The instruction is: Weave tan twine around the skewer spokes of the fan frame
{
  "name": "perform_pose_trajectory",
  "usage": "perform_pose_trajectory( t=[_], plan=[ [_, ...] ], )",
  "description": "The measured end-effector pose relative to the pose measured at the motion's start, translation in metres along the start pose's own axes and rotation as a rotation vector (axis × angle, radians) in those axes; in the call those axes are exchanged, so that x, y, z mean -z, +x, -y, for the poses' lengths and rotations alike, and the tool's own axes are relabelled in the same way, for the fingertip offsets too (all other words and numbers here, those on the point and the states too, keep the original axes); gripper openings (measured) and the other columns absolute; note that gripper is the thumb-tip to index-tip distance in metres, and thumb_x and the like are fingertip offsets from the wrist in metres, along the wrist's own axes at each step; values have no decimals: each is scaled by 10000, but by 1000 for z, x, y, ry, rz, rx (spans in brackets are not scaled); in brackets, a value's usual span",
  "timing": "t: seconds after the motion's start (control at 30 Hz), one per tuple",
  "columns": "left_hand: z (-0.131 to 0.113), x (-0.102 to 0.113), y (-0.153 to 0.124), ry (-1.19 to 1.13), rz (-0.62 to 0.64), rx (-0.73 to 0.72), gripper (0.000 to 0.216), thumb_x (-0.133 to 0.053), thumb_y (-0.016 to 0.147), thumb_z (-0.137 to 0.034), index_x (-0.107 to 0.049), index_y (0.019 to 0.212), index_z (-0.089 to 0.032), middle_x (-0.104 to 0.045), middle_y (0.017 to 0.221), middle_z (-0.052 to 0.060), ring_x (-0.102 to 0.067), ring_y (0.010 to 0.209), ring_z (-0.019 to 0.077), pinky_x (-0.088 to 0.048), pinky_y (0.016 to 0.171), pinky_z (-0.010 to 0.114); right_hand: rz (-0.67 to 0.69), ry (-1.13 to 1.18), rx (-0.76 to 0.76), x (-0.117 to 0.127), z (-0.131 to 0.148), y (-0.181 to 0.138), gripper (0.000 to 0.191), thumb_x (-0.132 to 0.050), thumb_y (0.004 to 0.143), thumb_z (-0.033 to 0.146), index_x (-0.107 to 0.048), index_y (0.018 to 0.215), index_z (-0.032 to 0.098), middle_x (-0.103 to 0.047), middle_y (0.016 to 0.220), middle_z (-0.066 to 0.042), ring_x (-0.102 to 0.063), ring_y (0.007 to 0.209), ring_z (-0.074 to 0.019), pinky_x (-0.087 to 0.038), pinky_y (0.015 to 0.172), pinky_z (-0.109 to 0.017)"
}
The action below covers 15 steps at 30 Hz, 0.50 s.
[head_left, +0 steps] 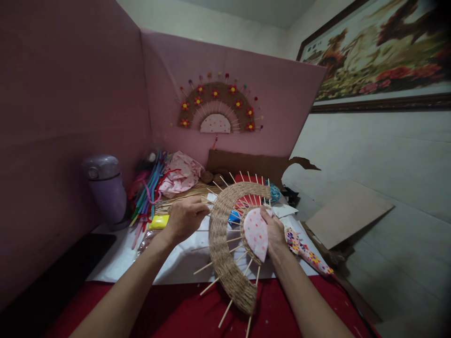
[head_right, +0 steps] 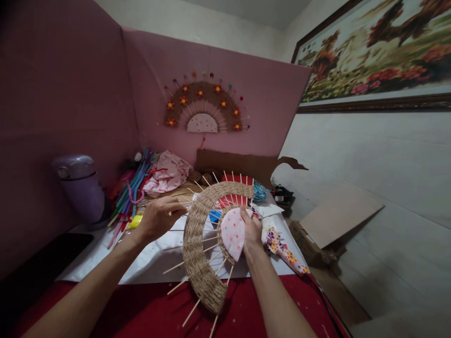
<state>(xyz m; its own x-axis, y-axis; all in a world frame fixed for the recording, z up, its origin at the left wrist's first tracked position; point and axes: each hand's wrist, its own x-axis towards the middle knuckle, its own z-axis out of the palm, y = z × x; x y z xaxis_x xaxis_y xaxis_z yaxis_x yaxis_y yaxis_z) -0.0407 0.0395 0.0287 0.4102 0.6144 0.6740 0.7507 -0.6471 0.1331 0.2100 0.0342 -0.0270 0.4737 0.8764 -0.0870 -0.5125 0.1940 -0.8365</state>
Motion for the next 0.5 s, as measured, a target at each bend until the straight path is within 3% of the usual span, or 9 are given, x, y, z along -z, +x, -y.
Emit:
perform_pose_trajectory(
  t=[0.33,0.5],
  plan=[
    [0,1,-1,-112,-41,25,161,-554,801,-239,-646,680,-185,-635,674,19,-551,644,136,-372,625,253,-16,4,14,1,0,1,447,-821,488,320,-605,843,155,-653,572,33,-622,500,-165,-524,492,-272],
    [-1,2,-2,-106,-26,45,172,-580,788,-276,-611,650,-178,-616,649,21,-529,622,136,-350,607,253,-17,-3,9,1,-1,1,385,-814,505,346,-576,744,159,-642,548,32,-625,498,-169,-527,501,-275]
  ],
)
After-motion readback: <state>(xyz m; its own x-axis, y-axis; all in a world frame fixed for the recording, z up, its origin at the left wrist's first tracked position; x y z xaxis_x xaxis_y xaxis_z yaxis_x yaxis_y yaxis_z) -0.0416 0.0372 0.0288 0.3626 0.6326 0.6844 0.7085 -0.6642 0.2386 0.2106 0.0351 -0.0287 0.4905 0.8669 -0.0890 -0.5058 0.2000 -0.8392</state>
